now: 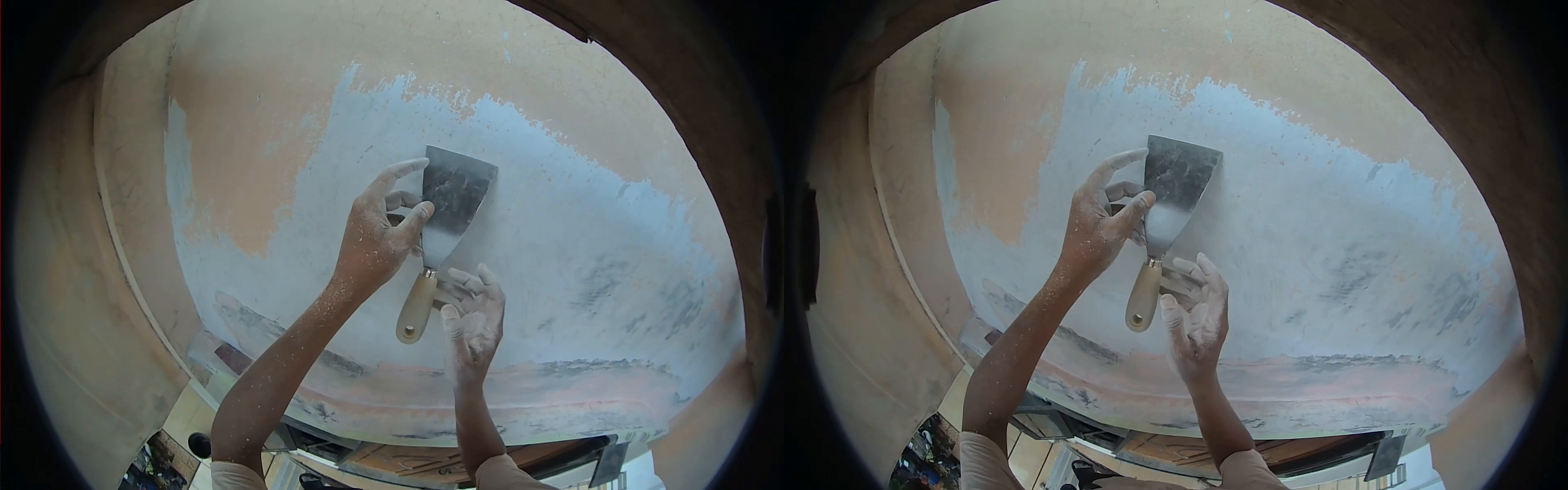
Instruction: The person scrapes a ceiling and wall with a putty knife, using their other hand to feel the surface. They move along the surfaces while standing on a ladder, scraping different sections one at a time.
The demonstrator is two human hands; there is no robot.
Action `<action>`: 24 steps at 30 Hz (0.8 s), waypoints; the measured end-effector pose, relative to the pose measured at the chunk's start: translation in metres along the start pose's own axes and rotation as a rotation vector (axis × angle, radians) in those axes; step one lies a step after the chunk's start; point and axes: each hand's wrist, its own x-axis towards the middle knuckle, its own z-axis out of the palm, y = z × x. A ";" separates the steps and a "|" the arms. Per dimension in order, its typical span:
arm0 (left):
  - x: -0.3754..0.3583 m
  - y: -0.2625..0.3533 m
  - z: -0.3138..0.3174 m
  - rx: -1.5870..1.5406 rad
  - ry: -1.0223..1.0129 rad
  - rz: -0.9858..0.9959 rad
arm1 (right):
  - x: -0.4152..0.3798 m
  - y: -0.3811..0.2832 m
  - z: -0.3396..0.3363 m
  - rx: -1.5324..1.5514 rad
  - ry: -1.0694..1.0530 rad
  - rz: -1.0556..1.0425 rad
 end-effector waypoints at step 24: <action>0.038 -0.023 -0.005 0.936 -0.162 1.135 | -0.009 -0.030 0.017 0.850 0.248 0.473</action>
